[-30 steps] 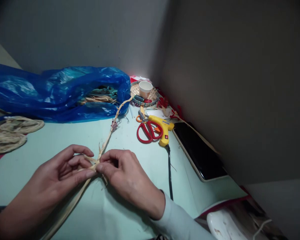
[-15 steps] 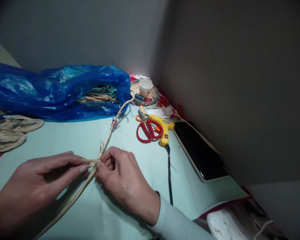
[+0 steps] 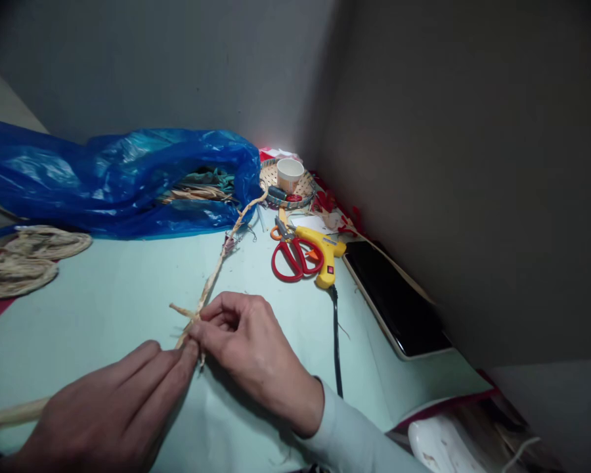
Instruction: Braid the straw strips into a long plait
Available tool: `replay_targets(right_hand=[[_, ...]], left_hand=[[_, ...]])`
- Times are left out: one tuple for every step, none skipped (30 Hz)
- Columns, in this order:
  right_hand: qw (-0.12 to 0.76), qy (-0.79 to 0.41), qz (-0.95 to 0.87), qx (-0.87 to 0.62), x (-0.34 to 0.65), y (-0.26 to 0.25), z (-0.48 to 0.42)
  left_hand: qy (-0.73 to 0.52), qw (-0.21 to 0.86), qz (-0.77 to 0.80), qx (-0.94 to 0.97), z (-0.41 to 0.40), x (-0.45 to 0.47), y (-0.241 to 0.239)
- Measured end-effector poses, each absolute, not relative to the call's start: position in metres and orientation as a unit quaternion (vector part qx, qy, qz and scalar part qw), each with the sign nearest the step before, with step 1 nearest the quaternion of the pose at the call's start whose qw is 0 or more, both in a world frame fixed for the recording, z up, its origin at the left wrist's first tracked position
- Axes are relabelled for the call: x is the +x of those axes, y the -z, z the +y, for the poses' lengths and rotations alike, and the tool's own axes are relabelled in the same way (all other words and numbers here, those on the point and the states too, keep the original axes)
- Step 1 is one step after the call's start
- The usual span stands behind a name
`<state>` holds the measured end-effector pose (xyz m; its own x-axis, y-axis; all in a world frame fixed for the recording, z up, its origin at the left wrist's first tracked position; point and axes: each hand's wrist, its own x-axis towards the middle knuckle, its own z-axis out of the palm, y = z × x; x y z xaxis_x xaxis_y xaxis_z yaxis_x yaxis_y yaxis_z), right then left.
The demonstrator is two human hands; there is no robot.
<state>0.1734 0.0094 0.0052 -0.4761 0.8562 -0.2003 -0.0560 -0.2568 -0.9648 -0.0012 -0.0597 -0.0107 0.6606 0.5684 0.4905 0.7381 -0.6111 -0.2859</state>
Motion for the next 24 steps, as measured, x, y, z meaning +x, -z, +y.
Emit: replay_targets(right_hand=[[0.332,-0.694,-0.504,-0.392,0.173,-0.005,0.009],[0.335,-0.698,-0.497,-0.393,0.173,-0.005,0.009],[0.339,-0.701,-0.49,-0.393,0.173,-0.004,0.009],[0.344,-0.702,-0.485,-0.391,0.173,-0.004,0.009],[0.35,-0.703,-0.483,-0.389,0.174,-0.004,0.009],[0.357,-0.703,-0.48,-0.384,0.174,-0.003,0.008],[0.363,-0.705,-0.478,-0.377,0.175,-0.003,0.008],[0.366,-0.708,-0.477,-0.37,0.175,-0.002,0.007],[0.368,-0.711,-0.476,-0.364,0.176,-0.002,0.007],[0.367,-0.714,-0.474,-0.361,0.177,-0.002,0.007],[0.365,-0.716,-0.471,-0.363,0.177,-0.002,0.007],[0.364,-0.716,-0.47,-0.366,0.177,-0.002,0.007],[0.361,-0.714,-0.473,-0.37,0.177,-0.002,0.007],[0.357,-0.709,-0.479,-0.374,0.178,-0.002,0.008],[0.351,-0.704,-0.488,-0.379,0.178,-0.003,0.008],[0.345,-0.695,-0.5,-0.385,0.178,-0.004,0.008],[0.338,-0.685,-0.513,-0.391,0.178,-0.004,0.008],[0.332,-0.675,-0.527,-0.395,0.178,-0.005,0.007],[0.327,-0.665,-0.54,-0.399,0.178,-0.005,0.006],[0.324,-0.653,-0.555,-0.401,0.177,-0.005,0.004],[0.323,-0.638,-0.571,-0.403,0.177,-0.004,0.002],[0.322,-0.62,-0.589,-0.407,0.176,-0.004,0.0],[0.321,-0.595,-0.609,-0.414,0.176,-0.003,-0.003],[0.32,-0.566,-0.63,-0.425,0.176,-0.003,-0.005]], left_hand=[[0.17,0.236,-0.375,-0.88,-0.062,0.0,0.012],[0.166,0.227,-0.367,-0.887,-0.064,0.0,0.012],[0.166,0.208,-0.36,-0.894,-0.064,-0.001,0.012],[0.173,0.175,-0.359,-0.9,-0.064,-0.003,0.01],[0.187,0.125,-0.365,-0.904,-0.062,-0.005,0.007],[0.204,0.063,-0.38,-0.9,-0.058,-0.008,0.002],[0.223,-0.006,-0.407,-0.886,-0.053,-0.01,-0.004],[0.237,-0.078,-0.433,-0.866,-0.047,-0.012,-0.011],[0.248,-0.135,-0.474,-0.834,-0.039,-0.013,-0.018],[0.262,-0.179,-0.523,-0.791,-0.031,-0.014,-0.024],[0.274,-0.231,-0.554,-0.751,-0.023,-0.013,-0.028],[0.274,-0.313,-0.557,-0.719,-0.016,-0.012,-0.029],[0.27,-0.405,-0.546,-0.682,-0.01,-0.01,-0.028],[0.273,-0.488,-0.521,-0.645,-0.006,-0.007,-0.025],[0.279,-0.556,-0.498,-0.604,-0.003,-0.005,-0.02],[0.287,-0.609,-0.481,-0.562,-0.002,-0.003,-0.015],[0.297,-0.644,-0.471,-0.525,-0.002,-0.002,-0.011],[0.303,-0.665,-0.47,-0.495,-0.003,-0.001,-0.007],[0.306,-0.673,-0.475,-0.477,-0.004,0.0,-0.005],[0.308,-0.67,-0.483,-0.471,-0.006,0.0,-0.004],[0.309,-0.658,-0.493,-0.479,-0.007,-0.001,-0.003],[0.305,-0.64,-0.504,-0.494,-0.007,-0.001,-0.003],[0.303,-0.62,-0.515,-0.509,-0.008,-0.002,-0.003],[0.303,-0.603,-0.524,-0.52,-0.008,-0.003,-0.003]])
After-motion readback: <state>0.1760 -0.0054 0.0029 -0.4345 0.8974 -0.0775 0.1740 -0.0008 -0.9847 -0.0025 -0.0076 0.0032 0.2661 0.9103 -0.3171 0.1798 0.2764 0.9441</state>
